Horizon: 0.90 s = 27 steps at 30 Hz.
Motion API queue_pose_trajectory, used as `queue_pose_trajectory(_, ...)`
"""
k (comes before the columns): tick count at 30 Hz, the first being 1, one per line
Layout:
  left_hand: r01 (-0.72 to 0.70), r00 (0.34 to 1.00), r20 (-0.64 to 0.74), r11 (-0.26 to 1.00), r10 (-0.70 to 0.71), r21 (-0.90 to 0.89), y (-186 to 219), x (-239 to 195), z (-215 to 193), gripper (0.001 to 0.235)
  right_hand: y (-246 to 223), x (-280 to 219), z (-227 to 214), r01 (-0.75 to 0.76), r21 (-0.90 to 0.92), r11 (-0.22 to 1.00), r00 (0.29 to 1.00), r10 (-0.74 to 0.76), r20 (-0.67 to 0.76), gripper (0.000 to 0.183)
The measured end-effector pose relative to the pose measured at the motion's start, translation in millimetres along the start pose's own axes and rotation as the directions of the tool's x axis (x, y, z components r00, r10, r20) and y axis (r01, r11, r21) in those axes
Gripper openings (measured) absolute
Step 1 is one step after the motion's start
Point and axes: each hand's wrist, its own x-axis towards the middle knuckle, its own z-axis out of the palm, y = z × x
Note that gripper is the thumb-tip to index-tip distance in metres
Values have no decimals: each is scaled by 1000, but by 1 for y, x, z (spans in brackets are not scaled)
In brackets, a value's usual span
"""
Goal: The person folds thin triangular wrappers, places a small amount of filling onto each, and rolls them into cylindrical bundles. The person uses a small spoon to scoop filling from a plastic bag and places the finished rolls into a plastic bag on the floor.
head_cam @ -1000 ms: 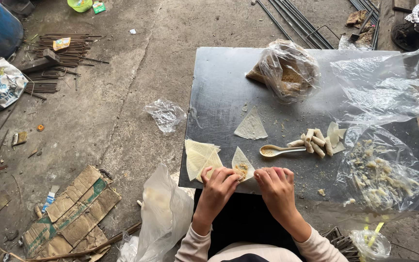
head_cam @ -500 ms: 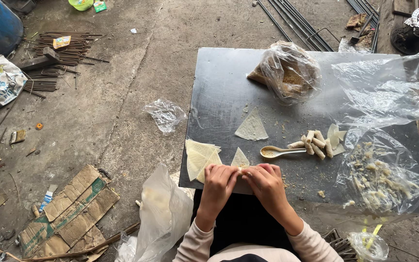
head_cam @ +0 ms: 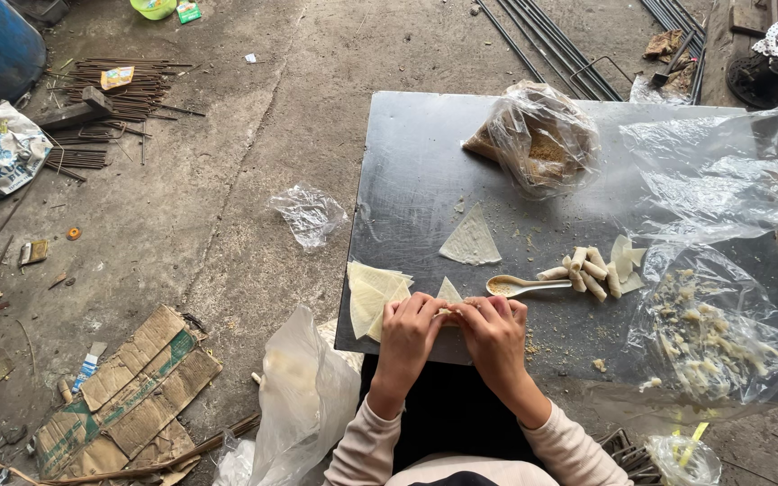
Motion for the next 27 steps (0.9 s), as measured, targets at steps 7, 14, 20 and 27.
queue_pose_trajectory(7, 1, 1000, -8, 998, -1, -56, -4, -1, -2, 9, 2, -7, -11, 97, 29, 995, 990, -99, 102, 22)
queue_pose_trajectory(14, -56, 998, 36, 998, 57, -35, -8, -3, -5, 8, 0, -4, -3, 49, 69, 996, 997, -53, 61, 21)
queue_pose_trajectory(20, -9, 1000, -7, 998, 9, -60, -8, -4, 2, 8, -5, -11, -2, 53, 36, 998, 998, -54, 18, 20)
queue_pose_trajectory(27, -55, 998, -12, 996, 54, -77, -10, -6, -4, 12, 1, -6, 3, -44, 142, 989, 998, 38, 45, 15)
